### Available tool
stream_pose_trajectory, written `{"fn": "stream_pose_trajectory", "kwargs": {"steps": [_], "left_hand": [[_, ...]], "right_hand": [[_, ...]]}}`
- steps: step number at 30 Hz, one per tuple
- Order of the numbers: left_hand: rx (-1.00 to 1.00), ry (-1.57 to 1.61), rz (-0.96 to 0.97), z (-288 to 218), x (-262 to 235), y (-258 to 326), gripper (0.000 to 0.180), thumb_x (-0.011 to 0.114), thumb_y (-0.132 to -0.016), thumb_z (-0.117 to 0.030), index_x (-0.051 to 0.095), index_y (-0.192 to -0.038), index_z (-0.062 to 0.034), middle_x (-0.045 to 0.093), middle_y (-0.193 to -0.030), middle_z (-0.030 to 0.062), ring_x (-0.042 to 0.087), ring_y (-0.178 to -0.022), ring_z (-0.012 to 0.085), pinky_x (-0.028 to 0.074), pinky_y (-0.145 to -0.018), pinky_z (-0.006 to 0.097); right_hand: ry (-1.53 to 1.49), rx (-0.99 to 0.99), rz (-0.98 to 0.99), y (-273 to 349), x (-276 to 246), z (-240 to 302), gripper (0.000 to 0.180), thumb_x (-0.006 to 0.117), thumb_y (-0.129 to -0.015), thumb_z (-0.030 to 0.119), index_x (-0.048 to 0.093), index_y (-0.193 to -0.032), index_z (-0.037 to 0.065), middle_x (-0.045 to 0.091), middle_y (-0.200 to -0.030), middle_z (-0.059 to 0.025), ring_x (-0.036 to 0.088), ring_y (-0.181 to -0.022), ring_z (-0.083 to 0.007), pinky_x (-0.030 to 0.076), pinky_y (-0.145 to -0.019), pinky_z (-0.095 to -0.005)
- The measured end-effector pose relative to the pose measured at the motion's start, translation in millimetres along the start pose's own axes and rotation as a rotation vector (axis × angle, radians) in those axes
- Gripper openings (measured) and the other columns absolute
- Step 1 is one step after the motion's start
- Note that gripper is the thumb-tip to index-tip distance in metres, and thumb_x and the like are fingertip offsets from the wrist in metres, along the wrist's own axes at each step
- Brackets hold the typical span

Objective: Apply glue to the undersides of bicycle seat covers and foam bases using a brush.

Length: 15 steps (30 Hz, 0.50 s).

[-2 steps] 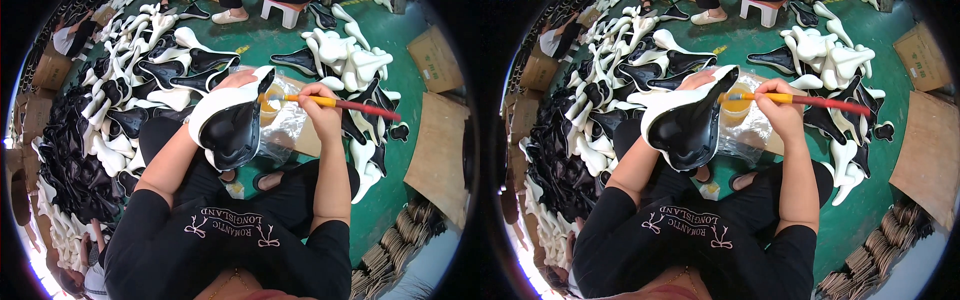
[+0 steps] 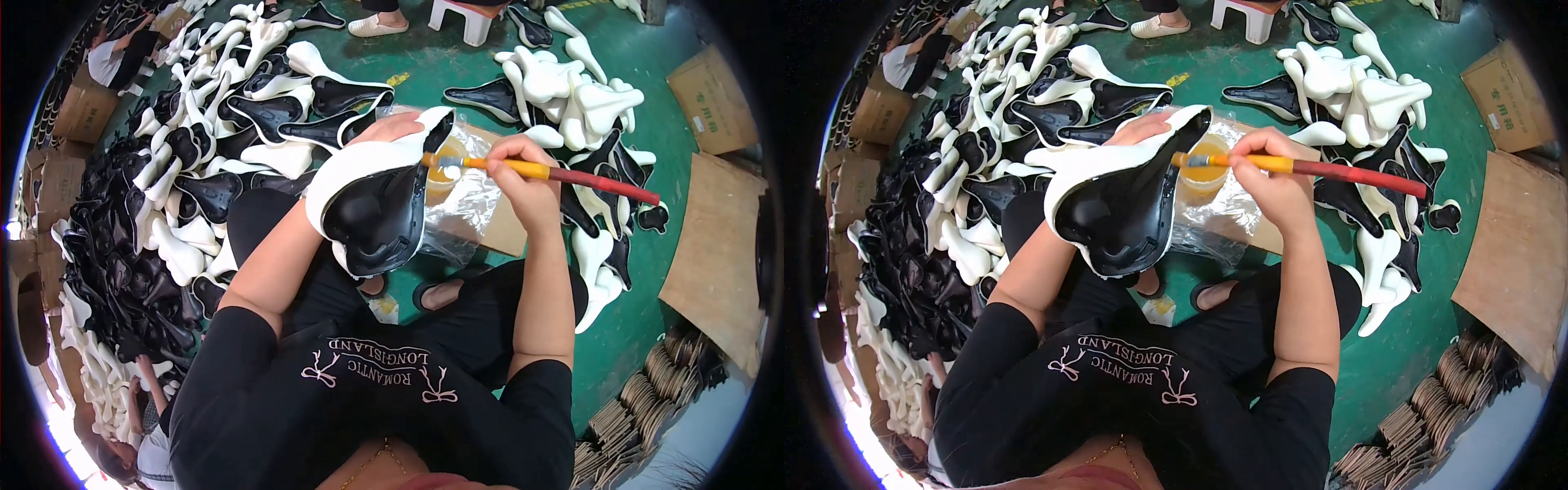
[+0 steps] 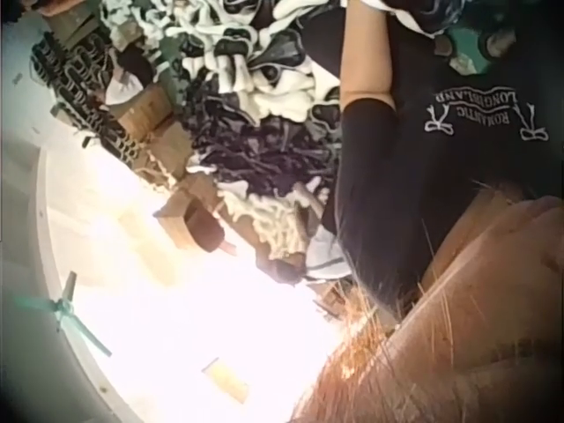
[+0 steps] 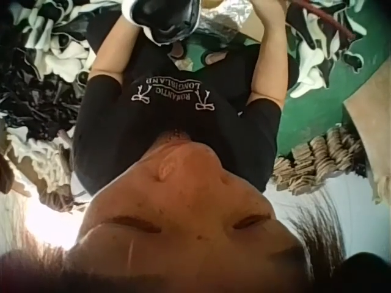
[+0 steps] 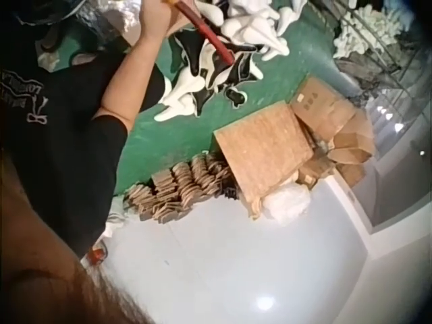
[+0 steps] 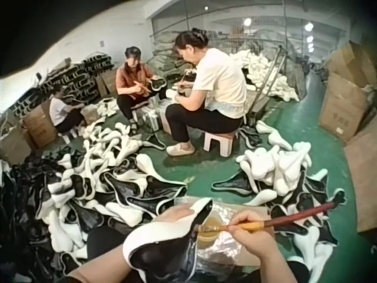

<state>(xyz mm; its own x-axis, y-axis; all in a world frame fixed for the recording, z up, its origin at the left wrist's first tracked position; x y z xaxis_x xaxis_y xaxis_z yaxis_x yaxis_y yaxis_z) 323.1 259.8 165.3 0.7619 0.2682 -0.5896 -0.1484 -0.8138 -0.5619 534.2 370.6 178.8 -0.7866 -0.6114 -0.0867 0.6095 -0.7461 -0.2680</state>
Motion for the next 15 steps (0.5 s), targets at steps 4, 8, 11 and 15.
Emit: {"fn": "stream_pose_trajectory", "kwargs": {"steps": [4, 8, 11, 15], "left_hand": [[-0.111, -0.022, -0.027, 7, -7, 3, 0.042, 0.060, -0.084, -0.010, 0.053, -0.125, -0.0062, 0.053, -0.130, 0.0136, 0.050, -0.121, 0.0302, 0.041, -0.101, 0.035], [-0.138, -0.162, -0.102, 13, -10, -1, 0.045, 0.064, -0.079, -0.011, 0.055, -0.124, -0.0111, 0.052, -0.131, 0.0138, 0.050, -0.122, 0.0288, 0.042, -0.100, 0.034], [-0.149, -0.235, -0.200, 20, -16, -1, 0.044, 0.064, -0.079, -0.009, 0.055, -0.123, -0.0105, 0.052, -0.130, 0.0151, 0.050, -0.122, 0.0285, 0.042, -0.100, 0.033], [-0.156, -0.276, -0.370, 37, -21, 3, 0.046, 0.065, -0.078, -0.006, 0.055, -0.123, -0.0103, 0.053, -0.129, 0.0162, 0.051, -0.121, 0.0290, 0.041, -0.100, 0.033]], "right_hand": [[0.028, -0.035, 0.330, 11, 12, 26, 0.005, 0.061, -0.069, -0.001, 0.058, -0.073, 0.001, 0.059, -0.078, -0.0053, 0.055, -0.073, -0.0133, 0.045, -0.066, -0.0251], [0.152, -0.130, 0.364, 17, 18, 43, 0.007, 0.062, -0.065, -0.001, 0.058, -0.070, 0.002, 0.059, -0.074, -0.0063, 0.057, -0.068, -0.0159, 0.046, -0.063, -0.0269], [0.181, -0.177, 0.374, 22, 24, 49, 0.008, 0.063, -0.064, -0.001, 0.058, -0.071, 0.002, 0.061, -0.074, -0.0071, 0.058, -0.067, -0.0167, 0.046, -0.061, -0.0270], [0.124, -0.200, 0.330, 27, 35, 50, 0.005, 0.064, -0.067, 0.001, 0.061, -0.070, 0.003, 0.061, -0.071, -0.0057, 0.058, -0.063, -0.0143, 0.046, -0.058, -0.0266]]}}
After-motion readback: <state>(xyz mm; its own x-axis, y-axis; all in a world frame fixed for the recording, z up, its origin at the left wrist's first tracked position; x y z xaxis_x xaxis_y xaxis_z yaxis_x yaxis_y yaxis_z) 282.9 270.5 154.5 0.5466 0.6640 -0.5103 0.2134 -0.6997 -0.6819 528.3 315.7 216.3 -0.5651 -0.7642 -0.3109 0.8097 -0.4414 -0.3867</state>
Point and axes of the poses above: each hand's wrist, its own y-axis away from the middle knuckle, its own x-axis out of the palm, z = x × y, the point moved 3 cm from there along -y, towards the middle knuckle
